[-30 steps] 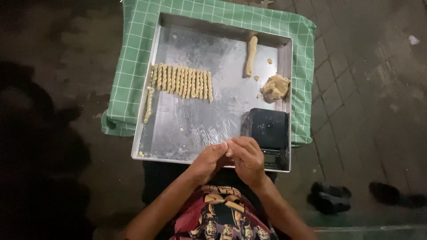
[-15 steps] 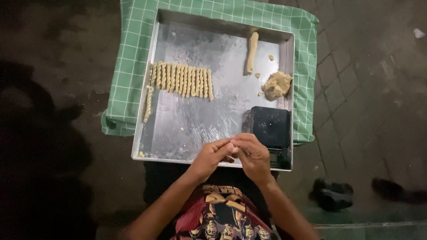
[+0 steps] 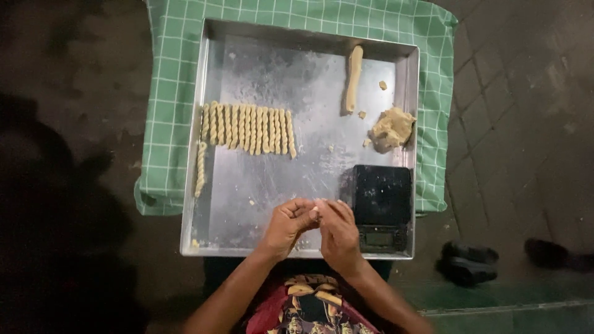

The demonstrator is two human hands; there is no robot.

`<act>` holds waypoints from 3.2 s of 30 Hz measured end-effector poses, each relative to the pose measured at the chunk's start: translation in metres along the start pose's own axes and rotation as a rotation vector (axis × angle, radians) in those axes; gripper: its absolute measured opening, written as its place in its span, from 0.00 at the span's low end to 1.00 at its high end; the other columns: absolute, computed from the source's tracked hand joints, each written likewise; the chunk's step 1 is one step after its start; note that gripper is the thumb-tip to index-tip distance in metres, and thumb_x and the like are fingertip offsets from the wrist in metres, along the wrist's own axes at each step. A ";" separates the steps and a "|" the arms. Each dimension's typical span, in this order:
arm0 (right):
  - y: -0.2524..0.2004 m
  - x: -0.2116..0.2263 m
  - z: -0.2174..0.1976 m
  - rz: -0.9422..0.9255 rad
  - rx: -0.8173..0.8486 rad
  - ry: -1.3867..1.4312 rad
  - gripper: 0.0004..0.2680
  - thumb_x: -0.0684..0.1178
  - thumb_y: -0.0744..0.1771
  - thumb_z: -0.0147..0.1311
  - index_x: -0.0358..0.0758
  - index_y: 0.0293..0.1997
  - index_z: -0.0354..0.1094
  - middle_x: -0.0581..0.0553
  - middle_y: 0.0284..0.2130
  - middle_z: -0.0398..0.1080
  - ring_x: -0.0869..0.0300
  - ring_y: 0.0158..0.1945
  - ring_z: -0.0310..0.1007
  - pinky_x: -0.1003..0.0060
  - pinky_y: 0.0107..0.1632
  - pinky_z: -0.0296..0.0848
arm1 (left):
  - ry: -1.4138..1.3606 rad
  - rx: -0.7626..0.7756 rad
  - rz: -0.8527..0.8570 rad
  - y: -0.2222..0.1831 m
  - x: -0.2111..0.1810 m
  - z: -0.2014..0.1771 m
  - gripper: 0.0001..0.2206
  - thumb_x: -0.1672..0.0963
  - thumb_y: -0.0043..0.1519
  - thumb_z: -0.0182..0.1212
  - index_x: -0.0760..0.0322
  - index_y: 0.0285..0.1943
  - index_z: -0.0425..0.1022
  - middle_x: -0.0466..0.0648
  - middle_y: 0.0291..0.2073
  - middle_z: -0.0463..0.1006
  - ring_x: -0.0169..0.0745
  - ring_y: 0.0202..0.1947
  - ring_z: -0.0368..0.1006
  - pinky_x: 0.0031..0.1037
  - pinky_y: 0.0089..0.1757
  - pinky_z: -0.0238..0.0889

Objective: Weighing dough portions on a digital scale, rolling them into long thin strips, and twisting them into decorative shapes on a metal tray.

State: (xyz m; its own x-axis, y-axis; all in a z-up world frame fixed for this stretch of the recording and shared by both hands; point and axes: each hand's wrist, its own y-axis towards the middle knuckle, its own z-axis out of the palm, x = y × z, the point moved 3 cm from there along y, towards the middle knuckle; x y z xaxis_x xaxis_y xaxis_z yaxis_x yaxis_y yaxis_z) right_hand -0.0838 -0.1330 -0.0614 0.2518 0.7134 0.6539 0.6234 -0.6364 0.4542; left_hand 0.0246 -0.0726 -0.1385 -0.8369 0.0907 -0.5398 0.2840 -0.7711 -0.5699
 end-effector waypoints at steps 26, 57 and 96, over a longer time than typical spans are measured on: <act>-0.012 -0.063 0.041 0.104 0.415 -0.518 0.20 0.46 0.66 0.57 0.32 0.66 0.62 0.27 0.60 0.65 0.37 0.61 0.65 0.45 0.57 0.66 | 0.915 0.129 0.078 0.026 -0.062 -0.014 0.22 0.53 0.70 0.56 0.69 0.70 0.67 0.65 0.59 0.76 0.67 0.59 0.74 0.49 0.53 0.71; -0.013 -0.115 0.055 -0.003 0.312 -0.695 0.09 0.56 0.68 0.53 0.56 0.52 0.74 0.54 0.50 0.74 0.55 0.58 0.71 0.51 0.60 0.66 | 0.843 0.009 0.355 0.018 -0.067 -0.029 0.16 0.55 0.69 0.58 0.70 0.61 0.75 0.68 0.50 0.79 0.72 0.50 0.76 0.50 0.46 0.73; 0.107 0.023 -0.001 0.275 0.113 0.764 0.36 0.80 0.69 0.21 0.41 0.78 0.19 0.38 0.78 0.16 0.46 0.82 0.15 0.42 0.78 0.20 | 0.537 0.523 0.661 -0.071 -0.102 0.127 0.51 0.28 0.63 0.21 0.66 0.78 0.17 0.67 0.79 0.23 0.68 0.80 0.25 0.59 0.71 0.30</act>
State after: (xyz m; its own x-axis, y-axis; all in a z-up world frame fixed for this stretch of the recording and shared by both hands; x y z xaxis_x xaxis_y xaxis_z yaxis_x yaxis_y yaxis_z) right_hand -0.0121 -0.1846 0.0030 -0.1420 0.1138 0.9833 0.6938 -0.6971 0.1808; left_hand 0.0307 -0.1074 0.0359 -0.2257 -0.2836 -0.9320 0.2660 -0.9383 0.2211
